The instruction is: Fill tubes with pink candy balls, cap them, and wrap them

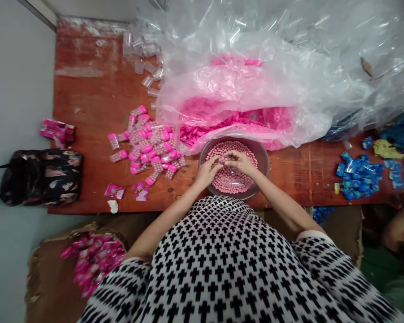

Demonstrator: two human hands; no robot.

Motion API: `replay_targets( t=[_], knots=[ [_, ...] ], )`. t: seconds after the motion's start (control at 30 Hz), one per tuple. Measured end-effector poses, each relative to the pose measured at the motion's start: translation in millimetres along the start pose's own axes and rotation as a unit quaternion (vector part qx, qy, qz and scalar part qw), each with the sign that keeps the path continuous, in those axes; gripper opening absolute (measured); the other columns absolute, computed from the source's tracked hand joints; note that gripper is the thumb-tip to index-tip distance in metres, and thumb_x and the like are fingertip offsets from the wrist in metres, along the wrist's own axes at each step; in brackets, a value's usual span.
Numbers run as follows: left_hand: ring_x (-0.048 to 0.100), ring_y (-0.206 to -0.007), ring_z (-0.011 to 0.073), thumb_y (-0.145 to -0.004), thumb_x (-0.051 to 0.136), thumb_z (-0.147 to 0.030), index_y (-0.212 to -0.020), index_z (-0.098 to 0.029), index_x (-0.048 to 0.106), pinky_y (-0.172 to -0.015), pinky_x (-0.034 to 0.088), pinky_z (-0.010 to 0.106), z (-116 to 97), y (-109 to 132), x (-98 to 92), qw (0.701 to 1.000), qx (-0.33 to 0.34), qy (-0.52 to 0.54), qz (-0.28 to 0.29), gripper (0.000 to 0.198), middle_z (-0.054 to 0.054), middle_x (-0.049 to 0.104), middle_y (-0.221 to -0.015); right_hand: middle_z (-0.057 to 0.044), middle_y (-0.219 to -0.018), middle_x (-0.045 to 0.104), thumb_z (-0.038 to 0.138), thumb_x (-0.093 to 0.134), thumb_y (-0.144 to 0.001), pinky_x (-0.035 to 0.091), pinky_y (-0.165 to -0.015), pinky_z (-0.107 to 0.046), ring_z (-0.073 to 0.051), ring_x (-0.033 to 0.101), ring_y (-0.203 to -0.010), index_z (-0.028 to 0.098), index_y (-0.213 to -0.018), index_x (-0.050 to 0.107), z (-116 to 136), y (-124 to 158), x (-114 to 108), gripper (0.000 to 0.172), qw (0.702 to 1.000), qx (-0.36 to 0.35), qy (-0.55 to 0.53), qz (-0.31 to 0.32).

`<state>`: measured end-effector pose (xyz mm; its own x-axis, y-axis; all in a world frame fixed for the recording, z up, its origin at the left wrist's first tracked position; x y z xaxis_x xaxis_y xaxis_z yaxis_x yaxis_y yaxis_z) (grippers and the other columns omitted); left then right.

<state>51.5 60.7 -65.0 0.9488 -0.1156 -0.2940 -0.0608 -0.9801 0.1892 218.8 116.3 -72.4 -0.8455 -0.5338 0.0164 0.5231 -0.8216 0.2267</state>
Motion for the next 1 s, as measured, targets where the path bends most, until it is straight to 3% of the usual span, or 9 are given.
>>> replay_targets(
  t=[0.1,0.2,0.4,0.57,0.63,0.7,0.8,0.93,1.0],
  knots=[
    [0.064,-0.085,0.0199,-0.077,0.059,-0.04,-0.111,-0.015,0.062,-0.08,0.053,0.037,-1,-8,11.3,0.986,-0.048,0.159,0.03,0.042,0.007,0.068,-0.101,-0.003,-0.096,0.065,0.032,0.069,-0.071,0.05,-0.079,-0.031,-0.016,0.062,-0.085,0.019,-0.104,0.058,24,12,-5,0.038,1.0,-0.011,0.008,-0.005],
    [0.064,-0.083,0.0199,-0.071,0.066,-0.044,-0.11,-0.014,0.063,-0.078,0.054,0.038,-8,-12,15.3,0.964,-0.072,0.249,0.061,0.05,0.007,0.068,-0.101,-0.004,-0.101,0.066,0.034,0.066,-0.076,0.049,-0.084,-0.032,-0.017,0.062,-0.092,0.02,-0.109,0.059,50,21,-14,0.037,0.992,-0.061,0.114,-0.003],
    [0.062,-0.096,0.022,-0.073,0.064,-0.041,-0.111,-0.016,0.065,-0.088,0.049,0.037,-24,-16,11.1,0.981,-0.004,0.166,0.101,0.046,0.006,0.068,-0.109,-0.006,-0.099,0.07,0.03,0.056,-0.086,0.047,-0.086,-0.032,-0.017,0.063,-0.093,0.019,-0.105,0.065,69,32,-17,0.024,0.95,-0.162,0.265,0.025],
    [0.063,-0.098,0.0216,-0.074,0.061,-0.037,-0.103,-0.019,0.068,-0.093,0.046,0.038,-25,-8,13.3,0.993,0.021,0.074,0.086,0.035,0.004,0.07,-0.104,-0.005,-0.095,0.071,0.031,0.061,-0.082,0.048,-0.083,-0.03,-0.017,0.065,-0.089,0.02,-0.102,0.067,55,39,-21,0.024,0.958,-0.117,0.256,0.051],
    [0.063,-0.098,0.0217,-0.075,0.06,-0.038,-0.103,-0.019,0.068,-0.093,0.046,0.038,-24,-6,12.9,0.996,0.01,0.063,0.062,0.035,0.005,0.07,-0.104,-0.003,-0.098,0.071,0.033,0.062,-0.08,0.049,-0.082,-0.029,-0.017,0.065,-0.089,0.022,-0.106,0.066,52,34,-38,0.029,0.97,-0.083,0.229,0.013],
    [0.064,-0.098,0.0217,-0.076,0.059,-0.04,-0.104,-0.019,0.067,-0.092,0.047,0.038,-23,-5,11.8,0.997,-0.004,0.061,0.052,0.037,0.005,0.07,-0.105,-0.002,-0.097,0.071,0.032,0.06,-0.08,0.049,-0.081,-0.03,-0.017,0.065,-0.087,0.022,-0.106,0.066,53,23,-66,0.028,0.966,-0.062,0.236,-0.087],
    [0.063,-0.1,0.0216,-0.077,0.058,-0.042,-0.106,-0.019,0.067,-0.094,0.047,0.039,-24,-7,10.3,0.996,-0.013,0.06,0.061,0.038,0.006,0.069,-0.107,-0.002,-0.088,0.071,0.024,0.052,-0.083,0.049,-0.079,-0.03,-0.017,0.064,-0.081,0.019,-0.096,0.069,53,-9,-112,0.022,0.91,-0.017,0.358,-0.206],
    [0.063,-0.101,0.0231,-0.076,0.059,-0.044,-0.105,-0.018,0.067,-0.094,0.047,0.041,-22,-10,8.9,0.995,-0.035,0.078,0.042,0.039,0.007,0.069,-0.108,-0.009,-0.101,0.07,0.016,0.041,-0.087,0.046,-0.084,-0.03,-0.019,0.063,-0.093,0.014,-0.105,0.067,46,-62,-152,0.031,0.807,0.087,0.553,-0.187],
    [0.064,-0.099,0.0235,-0.075,0.06,-0.045,-0.104,-0.018,0.068,-0.091,0.05,0.041,-17,-12,8.8,0.994,-0.049,0.098,0.03,0.04,0.007,0.07,-0.106,-0.017,-0.103,0.068,0.012,0.038,-0.087,0.045,-0.084,-0.035,-0.024,0.062,-0.096,0.009,-0.104,0.066,40,-80,-163,0.034,0.781,0.126,0.585,-0.179]
  ],
)
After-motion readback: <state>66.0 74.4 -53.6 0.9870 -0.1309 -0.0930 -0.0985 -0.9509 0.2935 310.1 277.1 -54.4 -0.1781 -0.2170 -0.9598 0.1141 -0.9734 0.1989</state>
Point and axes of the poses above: each hand's wrist, its own y-axis away from the middle knuckle, its own x-axis out of the palm, z = x × y, the point moved 2 cm from there along -y, towards the middle knuckle
